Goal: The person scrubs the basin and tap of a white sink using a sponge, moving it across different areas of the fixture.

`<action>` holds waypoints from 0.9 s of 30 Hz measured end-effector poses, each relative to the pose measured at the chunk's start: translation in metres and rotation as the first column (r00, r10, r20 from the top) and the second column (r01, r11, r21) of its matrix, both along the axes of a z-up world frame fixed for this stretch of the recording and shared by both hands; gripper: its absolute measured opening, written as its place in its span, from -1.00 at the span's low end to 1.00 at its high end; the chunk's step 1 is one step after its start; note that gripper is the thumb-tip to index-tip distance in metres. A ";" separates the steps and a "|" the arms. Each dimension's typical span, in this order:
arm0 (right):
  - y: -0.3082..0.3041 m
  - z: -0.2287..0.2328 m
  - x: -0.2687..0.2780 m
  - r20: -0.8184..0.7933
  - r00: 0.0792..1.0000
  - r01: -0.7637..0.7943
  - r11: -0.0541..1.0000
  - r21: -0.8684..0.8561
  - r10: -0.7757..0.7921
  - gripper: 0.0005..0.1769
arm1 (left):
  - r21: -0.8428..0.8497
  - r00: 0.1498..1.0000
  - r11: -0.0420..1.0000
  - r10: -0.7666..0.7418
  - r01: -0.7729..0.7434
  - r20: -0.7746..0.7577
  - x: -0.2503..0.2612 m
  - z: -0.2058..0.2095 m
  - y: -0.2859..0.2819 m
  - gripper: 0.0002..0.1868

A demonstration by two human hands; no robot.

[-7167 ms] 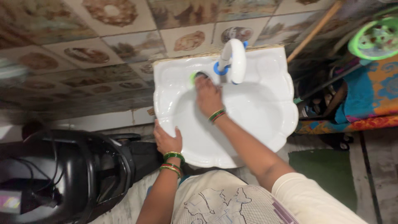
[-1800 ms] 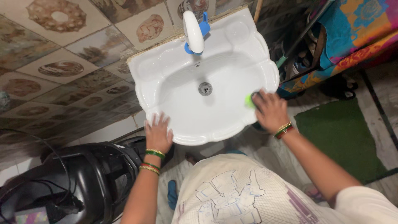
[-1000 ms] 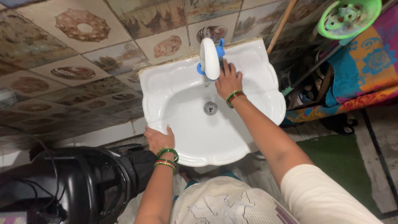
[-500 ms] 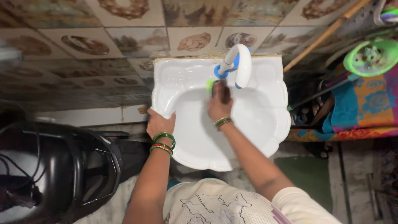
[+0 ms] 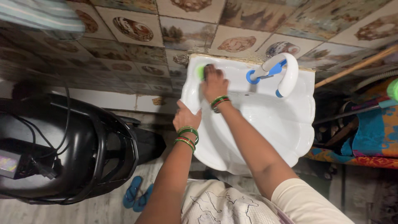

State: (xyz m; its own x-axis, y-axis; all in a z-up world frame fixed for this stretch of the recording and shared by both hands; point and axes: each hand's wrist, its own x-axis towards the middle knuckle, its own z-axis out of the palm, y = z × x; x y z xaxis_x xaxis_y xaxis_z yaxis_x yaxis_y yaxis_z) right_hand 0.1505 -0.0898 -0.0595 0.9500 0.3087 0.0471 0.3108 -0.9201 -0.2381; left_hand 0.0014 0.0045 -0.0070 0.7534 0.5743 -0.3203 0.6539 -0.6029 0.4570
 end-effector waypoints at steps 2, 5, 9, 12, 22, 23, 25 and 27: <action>-0.038 -0.001 0.022 0.078 0.959 0.276 0.960 -0.056 -0.271 -0.10 | -0.018 1.000 1.000 -0.004 0.004 -0.012 0.001 0.000 0.000 -0.01; -0.035 -0.009 0.026 0.267 0.876 0.447 0.884 -0.137 -0.402 -0.11 | -0.042 0.999 0.999 -0.016 0.015 -0.029 0.003 -0.002 0.005 0.00; 0.046 -0.013 0.002 0.187 0.964 0.212 0.969 -0.126 -0.187 -0.06 | -0.058 0.998 0.996 -0.063 0.062 -0.028 0.005 -0.006 0.006 0.01; 0.039 0.003 0.002 0.110 0.991 0.076 0.996 -0.054 -0.070 -0.06 | -0.077 0.998 0.996 -0.057 0.054 -0.025 0.004 -0.004 0.006 0.02; 0.026 -0.037 0.021 0.151 0.985 0.082 0.997 -0.001 -0.081 -0.13 | -0.046 0.999 0.998 -0.035 0.035 0.002 0.002 -0.005 0.004 0.03; 0.031 -0.035 0.014 0.150 0.985 0.083 0.997 0.000 -0.082 -0.13 | -0.032 0.998 0.998 -0.055 0.055 -0.006 0.001 -0.005 0.004 -0.01; 0.034 -0.026 0.000 0.039 0.999 0.014 0.999 0.042 -0.015 -0.07 | -0.008 0.996 0.996 -0.083 0.083 -0.010 0.003 -0.002 0.005 -0.06; -0.010 -0.012 0.012 0.201 0.979 0.040 0.999 0.003 -0.039 -0.13 | 0.004 0.999 0.999 -0.050 0.050 -0.006 0.002 -0.001 0.003 0.02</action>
